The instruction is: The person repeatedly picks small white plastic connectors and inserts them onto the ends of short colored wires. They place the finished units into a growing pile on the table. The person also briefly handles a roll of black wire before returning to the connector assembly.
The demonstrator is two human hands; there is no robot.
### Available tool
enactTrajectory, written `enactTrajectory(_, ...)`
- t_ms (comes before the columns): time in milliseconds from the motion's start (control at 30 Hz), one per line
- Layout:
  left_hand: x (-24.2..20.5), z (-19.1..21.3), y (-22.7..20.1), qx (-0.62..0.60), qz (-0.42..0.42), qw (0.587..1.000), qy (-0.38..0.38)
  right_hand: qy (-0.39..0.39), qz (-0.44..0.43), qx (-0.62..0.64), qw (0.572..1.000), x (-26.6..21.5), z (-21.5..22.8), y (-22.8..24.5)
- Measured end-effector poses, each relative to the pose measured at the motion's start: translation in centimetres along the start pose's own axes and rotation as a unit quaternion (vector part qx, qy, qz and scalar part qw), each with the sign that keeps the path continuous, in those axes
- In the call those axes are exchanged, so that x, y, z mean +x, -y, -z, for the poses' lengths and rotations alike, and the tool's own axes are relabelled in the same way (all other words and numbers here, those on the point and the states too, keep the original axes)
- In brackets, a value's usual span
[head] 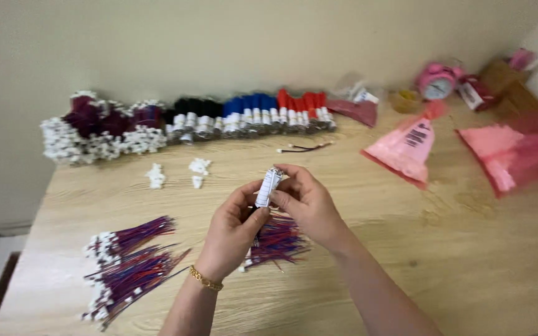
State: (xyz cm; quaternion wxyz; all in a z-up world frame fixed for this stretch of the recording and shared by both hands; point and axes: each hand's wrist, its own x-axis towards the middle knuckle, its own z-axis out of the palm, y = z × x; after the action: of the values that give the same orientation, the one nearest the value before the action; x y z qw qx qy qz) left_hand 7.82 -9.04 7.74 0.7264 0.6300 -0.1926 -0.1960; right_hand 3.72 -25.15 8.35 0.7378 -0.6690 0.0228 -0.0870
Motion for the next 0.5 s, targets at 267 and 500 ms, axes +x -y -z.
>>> enactTrajectory(267, -0.6, 0.5, -0.6, 0.028, 0.002, 0.999, -0.016, -0.028, -0.018, -0.214, 0.976, -0.6, -1.2, 3.8)
enactTrajectory(500, -1.3, 0.8, -0.8, 0.417, -0.117, 0.901, -0.015, 0.078, 0.115, -0.334, 0.932, -0.1, 0.3, 3.8)
